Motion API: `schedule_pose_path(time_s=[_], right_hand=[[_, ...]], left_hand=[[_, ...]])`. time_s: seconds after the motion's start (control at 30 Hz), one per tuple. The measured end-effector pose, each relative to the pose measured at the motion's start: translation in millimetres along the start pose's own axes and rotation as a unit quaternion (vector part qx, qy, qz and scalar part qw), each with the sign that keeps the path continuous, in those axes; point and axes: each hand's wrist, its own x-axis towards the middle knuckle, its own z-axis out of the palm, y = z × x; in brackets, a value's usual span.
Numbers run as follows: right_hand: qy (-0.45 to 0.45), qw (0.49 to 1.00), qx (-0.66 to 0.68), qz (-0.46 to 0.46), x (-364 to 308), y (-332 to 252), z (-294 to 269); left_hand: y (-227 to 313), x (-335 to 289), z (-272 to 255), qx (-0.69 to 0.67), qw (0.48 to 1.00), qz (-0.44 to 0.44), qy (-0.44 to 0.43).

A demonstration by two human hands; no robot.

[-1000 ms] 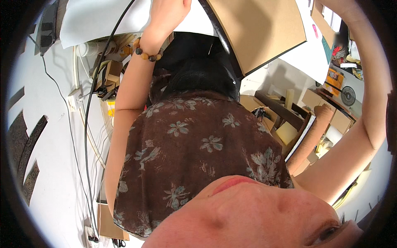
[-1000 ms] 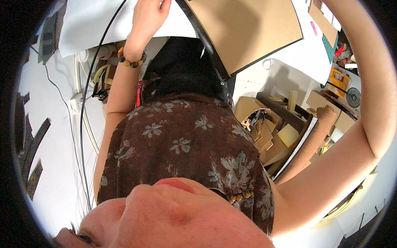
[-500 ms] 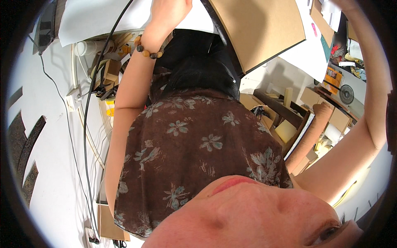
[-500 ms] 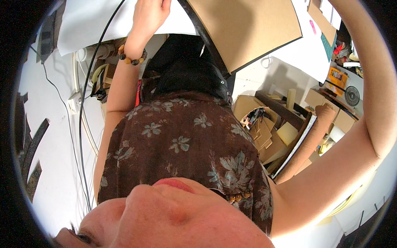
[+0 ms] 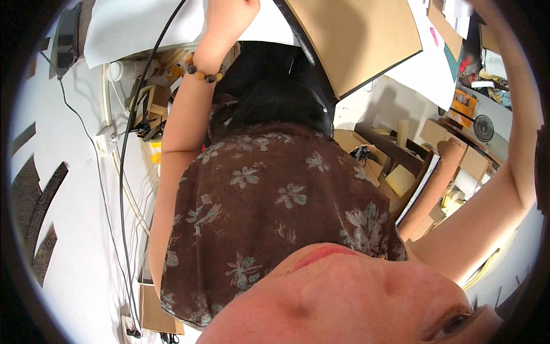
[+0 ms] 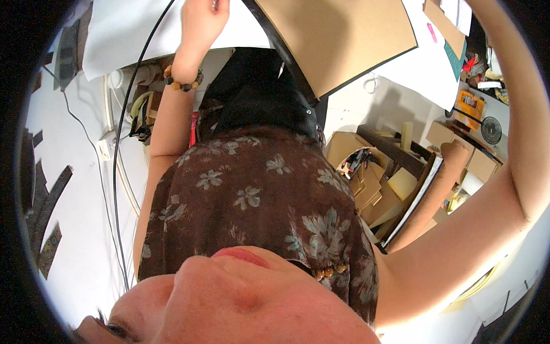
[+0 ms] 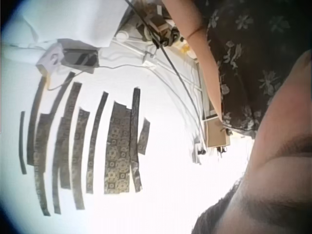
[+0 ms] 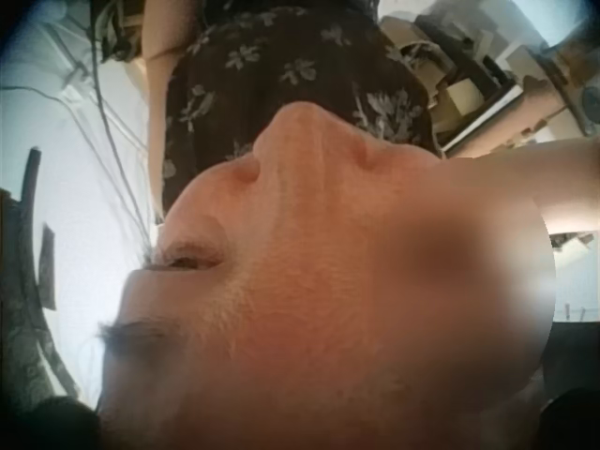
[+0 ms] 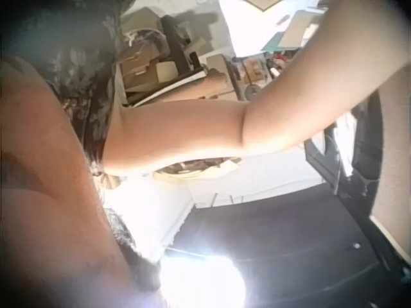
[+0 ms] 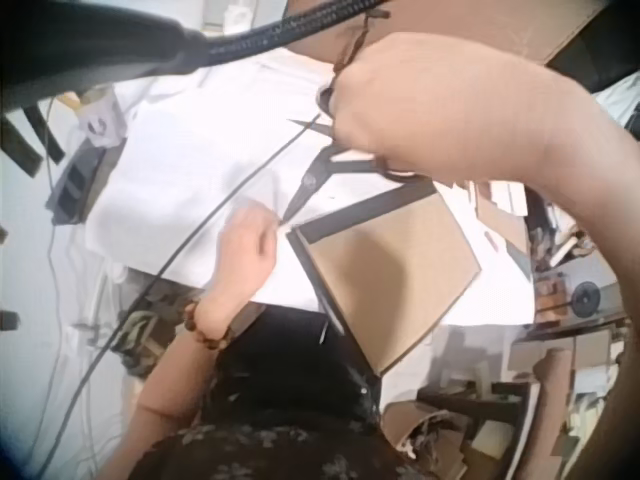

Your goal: The person uses shears to trim a black strip along the edges of a rectangular cardboard piece. After cutting, the person folds the strip and uses a small iron to press the edges flat.

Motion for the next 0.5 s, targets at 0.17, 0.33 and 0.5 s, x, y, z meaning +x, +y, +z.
schedule_pose_path(time_s=[0.17,0.33,0.5], right_hand=[[-0.067,0.947,0.285,0.132,-105.0,-10.1,14.9],[-0.126,0.81,0.497,0.285,-208.0,-34.7,19.8],[-0.176,0.803,0.481,0.304,-240.0,-81.1,-11.6]], left_hand=[[6.9,-21.4,-9.1,-0.225,0.967,-0.107,0.054],[68.3,-93.7,-15.7,-0.495,0.833,-0.183,-0.166],[107.7,-141.6,5.0,-0.392,0.891,-0.034,-0.226]])
